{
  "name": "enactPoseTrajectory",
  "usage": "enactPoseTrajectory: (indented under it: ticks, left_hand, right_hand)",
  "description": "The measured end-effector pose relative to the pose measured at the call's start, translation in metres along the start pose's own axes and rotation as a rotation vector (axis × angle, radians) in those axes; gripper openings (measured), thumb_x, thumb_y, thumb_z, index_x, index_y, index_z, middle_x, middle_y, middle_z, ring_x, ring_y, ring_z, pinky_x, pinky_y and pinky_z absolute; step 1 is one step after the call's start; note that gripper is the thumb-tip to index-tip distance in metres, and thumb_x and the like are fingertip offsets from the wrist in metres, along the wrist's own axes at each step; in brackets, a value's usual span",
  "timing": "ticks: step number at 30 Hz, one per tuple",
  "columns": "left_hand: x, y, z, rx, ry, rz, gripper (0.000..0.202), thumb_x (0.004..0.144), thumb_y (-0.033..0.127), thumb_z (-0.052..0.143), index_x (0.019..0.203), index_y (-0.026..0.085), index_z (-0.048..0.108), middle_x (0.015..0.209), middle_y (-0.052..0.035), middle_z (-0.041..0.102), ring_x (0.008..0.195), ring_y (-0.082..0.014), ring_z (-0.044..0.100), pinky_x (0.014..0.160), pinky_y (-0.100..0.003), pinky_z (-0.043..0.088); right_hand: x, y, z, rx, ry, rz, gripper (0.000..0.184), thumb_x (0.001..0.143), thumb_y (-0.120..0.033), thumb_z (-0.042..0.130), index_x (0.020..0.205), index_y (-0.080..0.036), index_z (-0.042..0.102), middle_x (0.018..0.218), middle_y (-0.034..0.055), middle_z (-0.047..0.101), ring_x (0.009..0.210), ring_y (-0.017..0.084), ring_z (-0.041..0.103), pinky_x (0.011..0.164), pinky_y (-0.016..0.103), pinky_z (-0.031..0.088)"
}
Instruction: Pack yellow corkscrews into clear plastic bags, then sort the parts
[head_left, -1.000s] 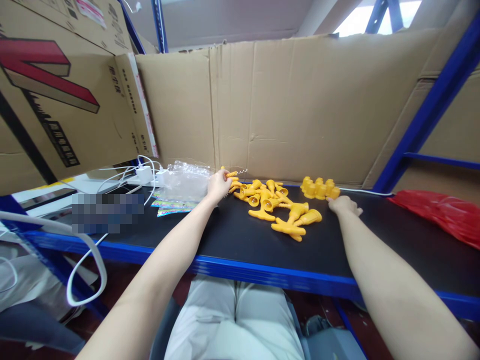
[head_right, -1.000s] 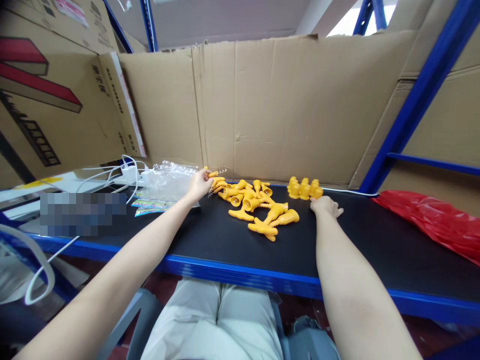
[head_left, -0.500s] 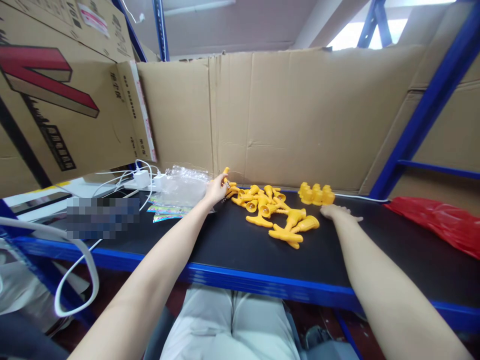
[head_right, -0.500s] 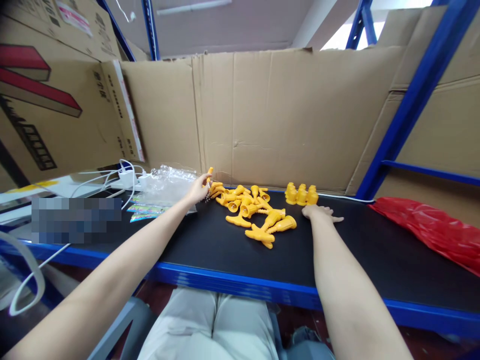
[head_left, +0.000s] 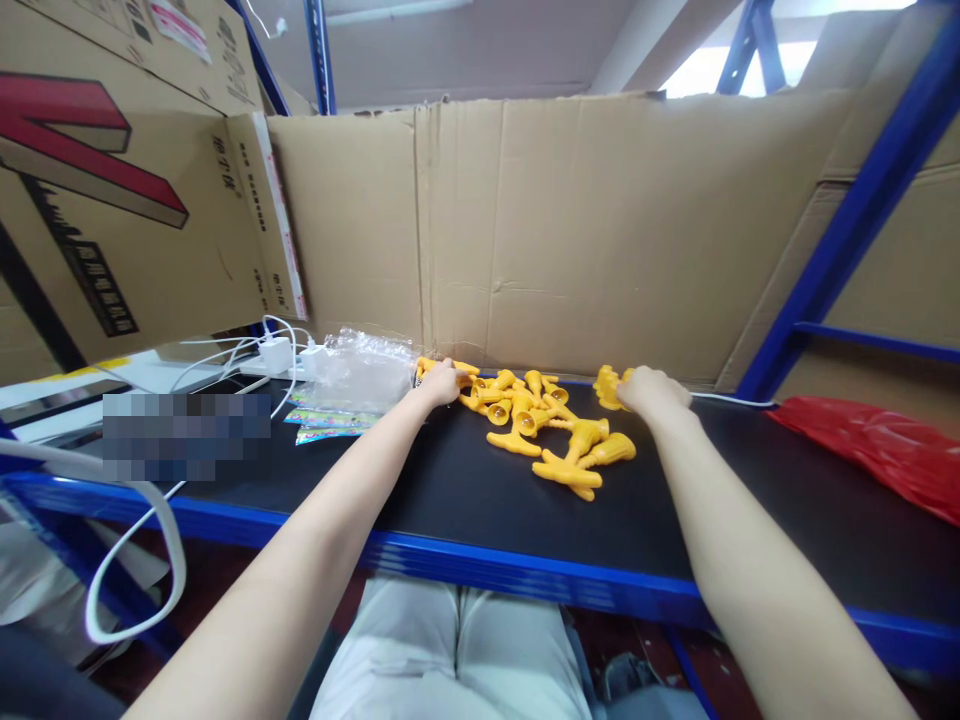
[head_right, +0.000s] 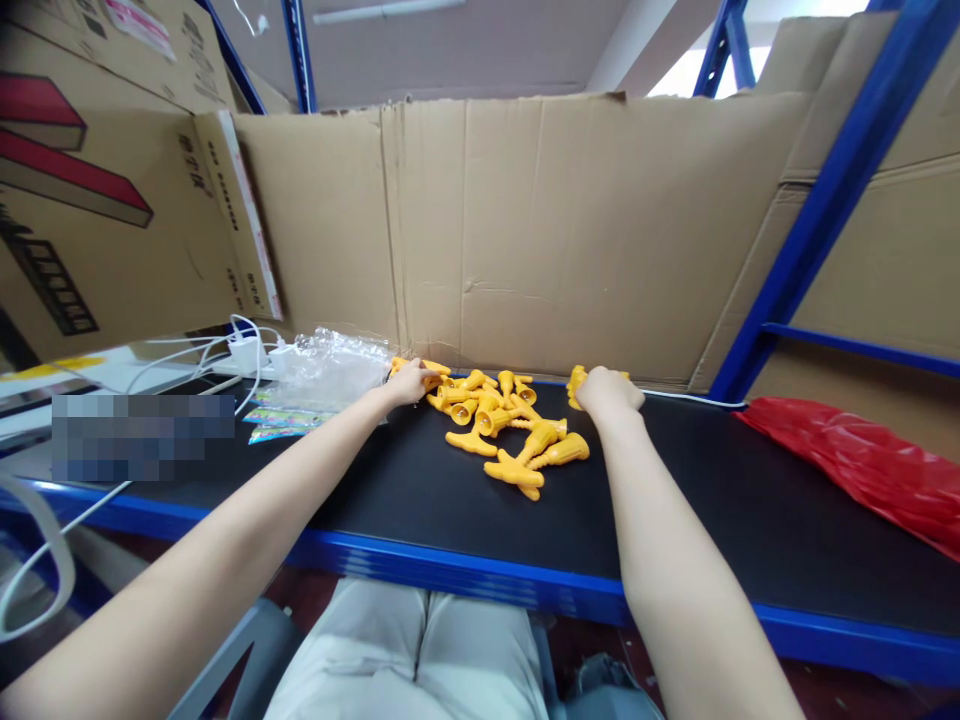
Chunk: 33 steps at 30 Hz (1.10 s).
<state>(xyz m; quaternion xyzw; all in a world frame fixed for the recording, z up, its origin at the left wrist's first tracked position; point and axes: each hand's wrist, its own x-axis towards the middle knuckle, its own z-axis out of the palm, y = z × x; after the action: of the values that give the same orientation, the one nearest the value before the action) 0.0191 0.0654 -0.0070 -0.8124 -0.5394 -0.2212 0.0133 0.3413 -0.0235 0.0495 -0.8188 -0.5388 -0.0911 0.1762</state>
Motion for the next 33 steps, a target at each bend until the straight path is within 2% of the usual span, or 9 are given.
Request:
enactPoseTrajectory:
  ticks: [3,7,10,13,17,20,23,27,33]
  left_hand:
    - [0.000,0.004,-0.002,0.013,-0.005,-0.085,0.037,0.078,0.020,0.046,0.108,0.028,0.066,0.105,-0.0069,0.050,0.105,-0.0228,0.051,0.096,-0.035,0.036]
    - [-0.007,0.012,-0.008,0.047,-0.011,-0.129,0.036,0.081,0.030,0.043,0.111,0.030,0.064,0.117,-0.0092,0.045,0.115,-0.0297,0.041,0.097,-0.047,0.033]
    - [-0.011,0.021,-0.015,0.071,0.024,-0.141,0.036,0.084,0.036,0.041,0.112,0.030,0.063,0.121,-0.0107,0.044,0.118,-0.0319,0.039,0.096,-0.051,0.032]
    - [-0.013,0.034,-0.025,0.061,0.051,-0.068,0.037,0.086,0.040,0.038,0.107,0.026,0.065,0.117,-0.0107,0.051,0.114,-0.0296,0.045,0.095,-0.046,0.034]
    - [-0.016,0.055,-0.037,-0.073,-0.158,0.106,0.034,0.080,0.047,0.049,0.097,0.023,0.067,0.095,-0.0053,0.067,0.092,-0.0218,0.060,0.083,-0.030,0.043]
    - [-0.019,0.066,-0.040,-0.069,-0.240,0.149,0.024,0.073,0.038,0.060,0.089,0.021,0.067,0.086,-0.0042,0.070,0.084,-0.0205,0.063,0.076,-0.025,0.044]
    - [-0.017,0.069,-0.041,-0.012,-0.241,0.204,0.018,0.073,0.028,0.059,0.088,0.021,0.067,0.088,-0.0047,0.070,0.086,-0.0208,0.063,0.076,-0.025,0.044]
    - [-0.012,0.069,-0.047,-0.029,-0.113,0.260,0.034,0.074,0.024,0.057,0.108,0.020,0.061,0.098,-0.0066,0.067,0.090,-0.0211,0.062,0.079,-0.027,0.045]
    - [-0.019,0.087,-0.061,-0.135,0.180,0.321,0.039,0.081,0.029,0.050,0.119,0.017,0.049,0.107,-0.0086,0.062,0.095,-0.0203,0.059,0.084,-0.032,0.044]
  right_hand:
    - [-0.011,-0.012,-0.008,-0.045,-0.036,-0.010,0.040,0.080,-0.032,0.048,0.109,-0.008,0.063,0.108,0.0238,0.061,0.102,0.031,0.059,0.080,0.038,0.046]
    - [-0.022,-0.025,-0.014,-0.051,0.014,-0.095,0.039,0.085,-0.032,0.041,0.104,-0.009,0.065,0.105,0.0216,0.063,0.101,0.031,0.060,0.080,0.038,0.045]
    - [-0.027,-0.032,-0.016,-0.044,0.064,-0.160,0.038,0.086,-0.035,0.041,0.100,-0.012,0.067,0.100,0.0194,0.064,0.097,0.030,0.061,0.079,0.038,0.045]
    - [-0.031,-0.038,-0.016,-0.035,0.106,-0.208,0.037,0.086,-0.037,0.040,0.095,-0.014,0.069,0.096,0.0175,0.066,0.093,0.028,0.062,0.078,0.038,0.045]
    - [-0.033,-0.041,-0.013,-0.012,0.120,-0.231,0.037,0.087,-0.037,0.040,0.095,-0.016,0.069,0.094,0.0164,0.066,0.091,0.027,0.063,0.077,0.036,0.045]
    - [-0.032,-0.042,-0.010,0.002,0.112,-0.246,0.037,0.087,-0.037,0.040,0.096,-0.017,0.069,0.094,0.0160,0.066,0.090,0.027,0.063,0.075,0.036,0.046]
    - [-0.033,-0.043,-0.009,0.000,0.114,-0.289,0.038,0.087,-0.038,0.039,0.094,-0.018,0.069,0.093,0.0151,0.067,0.088,0.027,0.063,0.074,0.036,0.046]
    - [-0.040,-0.051,-0.011,0.024,0.134,-0.396,0.037,0.088,-0.038,0.037,0.093,-0.019,0.069,0.092,0.0135,0.068,0.087,0.027,0.063,0.074,0.036,0.045]
    - [-0.058,-0.073,-0.004,0.393,0.138,-0.718,0.038,0.085,-0.033,0.047,0.119,-0.018,0.055,0.089,0.0052,0.069,0.081,0.018,0.063,0.078,0.031,0.043]
